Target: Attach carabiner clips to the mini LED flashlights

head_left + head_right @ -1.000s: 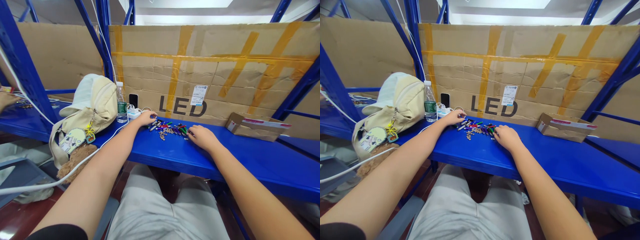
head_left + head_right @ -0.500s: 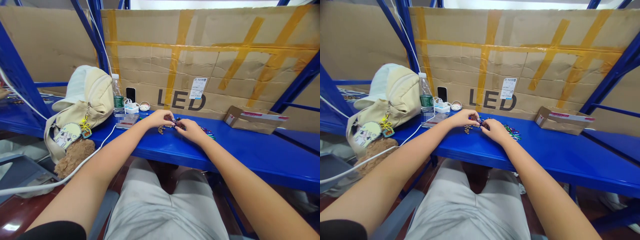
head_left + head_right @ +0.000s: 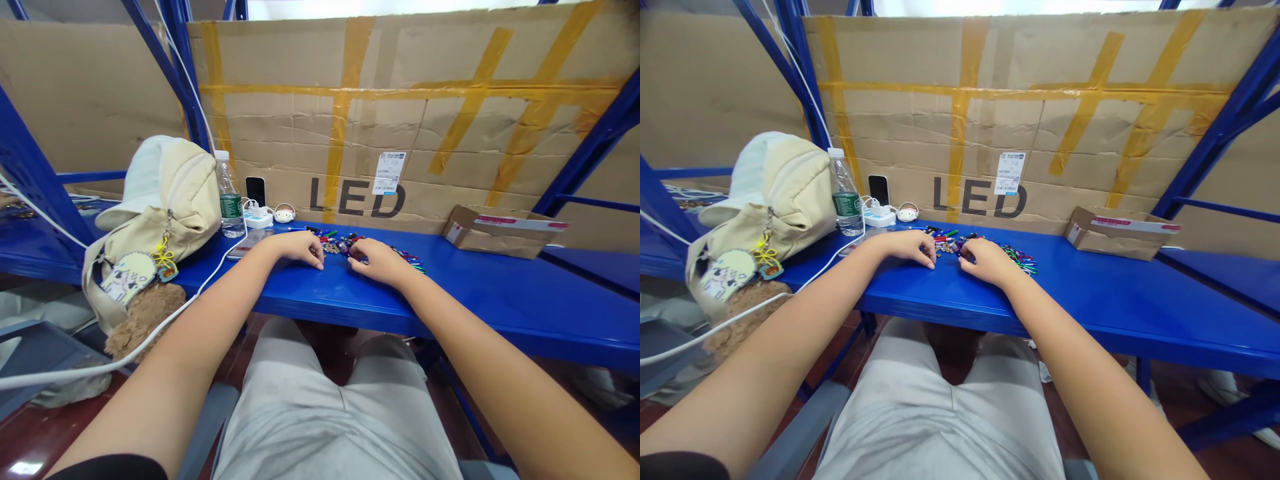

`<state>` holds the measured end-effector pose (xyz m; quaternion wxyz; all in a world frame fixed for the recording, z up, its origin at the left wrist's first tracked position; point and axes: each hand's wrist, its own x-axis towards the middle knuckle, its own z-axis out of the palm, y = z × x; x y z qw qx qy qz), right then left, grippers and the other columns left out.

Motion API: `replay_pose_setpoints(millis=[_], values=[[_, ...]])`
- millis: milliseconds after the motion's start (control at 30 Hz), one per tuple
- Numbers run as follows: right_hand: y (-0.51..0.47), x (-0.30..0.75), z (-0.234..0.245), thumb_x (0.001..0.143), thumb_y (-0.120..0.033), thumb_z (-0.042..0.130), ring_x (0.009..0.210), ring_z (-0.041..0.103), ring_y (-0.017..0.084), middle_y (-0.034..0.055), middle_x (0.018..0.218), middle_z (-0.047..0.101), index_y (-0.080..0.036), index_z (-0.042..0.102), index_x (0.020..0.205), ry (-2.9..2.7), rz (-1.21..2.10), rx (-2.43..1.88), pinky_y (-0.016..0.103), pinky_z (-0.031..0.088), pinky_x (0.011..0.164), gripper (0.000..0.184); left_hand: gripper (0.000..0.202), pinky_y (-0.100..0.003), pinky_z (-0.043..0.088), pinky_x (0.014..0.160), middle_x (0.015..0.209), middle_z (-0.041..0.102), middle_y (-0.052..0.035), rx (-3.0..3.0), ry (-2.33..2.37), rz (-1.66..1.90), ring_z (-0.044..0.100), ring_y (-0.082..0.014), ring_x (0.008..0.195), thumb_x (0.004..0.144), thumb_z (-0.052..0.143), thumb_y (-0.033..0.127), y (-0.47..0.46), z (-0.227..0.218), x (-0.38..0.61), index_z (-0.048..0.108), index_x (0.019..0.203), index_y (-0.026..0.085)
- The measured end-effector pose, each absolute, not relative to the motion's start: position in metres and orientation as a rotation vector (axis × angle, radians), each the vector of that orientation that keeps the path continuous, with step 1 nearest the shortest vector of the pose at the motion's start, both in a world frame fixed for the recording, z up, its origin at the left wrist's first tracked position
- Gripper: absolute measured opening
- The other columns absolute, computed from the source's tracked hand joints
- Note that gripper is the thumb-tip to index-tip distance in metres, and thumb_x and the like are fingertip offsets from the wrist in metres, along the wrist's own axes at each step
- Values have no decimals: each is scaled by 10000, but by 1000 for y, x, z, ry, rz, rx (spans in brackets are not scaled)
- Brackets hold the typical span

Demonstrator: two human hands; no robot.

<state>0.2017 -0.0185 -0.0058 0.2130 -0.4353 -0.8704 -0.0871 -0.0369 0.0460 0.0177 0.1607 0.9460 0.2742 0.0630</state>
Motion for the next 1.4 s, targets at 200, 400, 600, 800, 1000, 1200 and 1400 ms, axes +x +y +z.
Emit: replay_pose_setpoints(millis=[200, 400, 600, 800, 1000, 1200, 1400], values=[[-18, 204, -5, 818, -284, 541, 785, 583, 189, 69, 865, 664, -174, 605, 835, -2419, -208, -1210, 280, 414, 696, 129, 241, -208, 439, 729, 859, 698, -18, 2727, 864, 232, 627, -145, 814, 691, 720, 404, 43, 20, -40, 749, 818, 201], [-22, 202, -3, 821, -273, 538, 783, 584, 188, 72, 877, 671, -167, 620, 862, -2441, -186, -1190, 275, 413, 691, 140, 184, -250, 460, 759, 861, 631, -39, 2714, 674, 942, 591, -135, 810, 732, 720, 334, 38, 19, -25, 742, 843, 188], [-24, 200, -2, 832, -266, 531, 778, 583, 190, 79, 868, 668, -164, 624, 865, -2471, -197, -1163, 276, 406, 684, 142, 154, -267, 473, 778, 863, 653, -45, 2696, 558, 1006, 604, -138, 817, 730, 732, 288, 36, 15, -16, 741, 844, 184], [-35, 200, 3, 840, -266, 528, 817, 585, 201, 84, 891, 670, -167, 627, 874, -2473, -285, -1149, 285, 407, 716, 144, 230, -268, 472, 812, 932, 685, -56, 2736, 555, 1002, 621, -151, 863, 759, 705, 298, 15, 21, -13, 723, 956, 182], [-59, 199, 0, 857, -302, 519, 850, 589, 220, 90, 911, 676, -177, 625, 883, -2291, -324, -1343, 312, 418, 743, 165, 260, -278, 461, 746, 887, 705, -53, 2821, 1169, 760, 625, -200, 814, 758, 669, 399, -3, 24, -32, 731, 889, 183], [-65, 196, -9, 859, -304, 527, 900, 591, 248, 115, 941, 679, -167, 642, 914, -2319, -357, -1402, 345, 426, 800, 187, 176, -261, 462, 758, 834, 730, -43, 2725, 1419, 529, 646, -203, 795, 737, 673, 321, -1, 4, -36, 748, 834, 196], [-63, 196, -11, 864, -297, 522, 887, 601, 239, 116, 945, 674, -162, 641, 921, -2342, -312, -1372, 332, 436, 789, 189, 127, -287, 486, 794, 844, 736, -39, 2674, 1374, 583, 658, -215, 816, 710, 654, 152, -8, 5, -25, 743, 796, 182]])
